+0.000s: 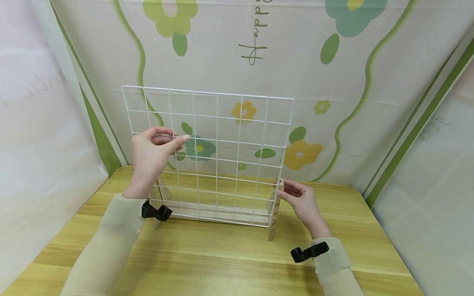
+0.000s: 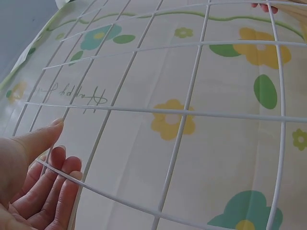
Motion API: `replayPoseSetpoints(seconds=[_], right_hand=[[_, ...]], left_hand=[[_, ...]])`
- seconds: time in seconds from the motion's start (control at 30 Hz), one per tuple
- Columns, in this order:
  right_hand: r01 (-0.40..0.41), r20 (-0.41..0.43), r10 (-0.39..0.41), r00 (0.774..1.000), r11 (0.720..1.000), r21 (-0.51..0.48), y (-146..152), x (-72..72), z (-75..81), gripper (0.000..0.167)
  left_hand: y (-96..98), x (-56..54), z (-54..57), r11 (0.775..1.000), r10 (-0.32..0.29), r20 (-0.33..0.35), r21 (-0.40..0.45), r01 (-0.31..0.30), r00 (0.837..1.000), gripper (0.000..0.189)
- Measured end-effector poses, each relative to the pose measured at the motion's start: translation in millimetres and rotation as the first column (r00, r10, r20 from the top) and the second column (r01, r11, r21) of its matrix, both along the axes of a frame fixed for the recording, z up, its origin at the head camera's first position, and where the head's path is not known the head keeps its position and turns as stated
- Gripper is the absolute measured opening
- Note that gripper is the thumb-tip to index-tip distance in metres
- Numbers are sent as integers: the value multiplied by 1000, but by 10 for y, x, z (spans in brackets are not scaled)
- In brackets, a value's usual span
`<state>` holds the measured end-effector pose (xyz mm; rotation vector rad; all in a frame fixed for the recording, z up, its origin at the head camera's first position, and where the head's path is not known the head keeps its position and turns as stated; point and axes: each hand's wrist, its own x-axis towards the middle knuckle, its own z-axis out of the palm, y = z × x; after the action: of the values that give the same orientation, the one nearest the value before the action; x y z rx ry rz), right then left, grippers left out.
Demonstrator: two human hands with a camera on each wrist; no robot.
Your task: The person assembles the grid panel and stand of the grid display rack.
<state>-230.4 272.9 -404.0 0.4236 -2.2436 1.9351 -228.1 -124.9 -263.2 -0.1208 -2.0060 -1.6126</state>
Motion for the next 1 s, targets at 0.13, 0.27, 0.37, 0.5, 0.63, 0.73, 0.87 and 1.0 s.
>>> replayPoseSetpoints(seconds=[0.13,0.27,0.37,0.5,0.63,0.73,0.87,1.0], right_hand=[[-18,-13,18,1000,1000,-10,5,-8,-7,41],[-29,-18,28,999,1000,-10,8,-9,-3,38],[-15,-11,14,1000,1000,-5,6,-9,5,39],[14,1,-14,1000,1000,15,-1,3,13,43],[10,5,-10,1000,1000,9,-3,5,5,43],[-13,-5,13,1000,1000,-12,-1,1,0,42],[-28,-14,27,1000,999,-27,2,-4,-1,41],[-5,-8,5,1000,1000,-12,-1,2,4,41]], left_hand=[[10,-24,12,1000,7,0,-4,-7,1000,44],[14,-49,34,1000,19,3,-6,-19,1000,44],[24,-65,54,1000,21,8,3,-21,1000,43],[39,-84,77,1000,19,31,13,-19,999,42],[52,-115,108,1000,13,34,15,-14,999,42],[58,-136,135,1000,7,24,13,-8,1000,43],[60,-156,171,1000,0,26,4,0,1000,44],[62,-172,206,1000,-6,27,-3,6,1000,44]])
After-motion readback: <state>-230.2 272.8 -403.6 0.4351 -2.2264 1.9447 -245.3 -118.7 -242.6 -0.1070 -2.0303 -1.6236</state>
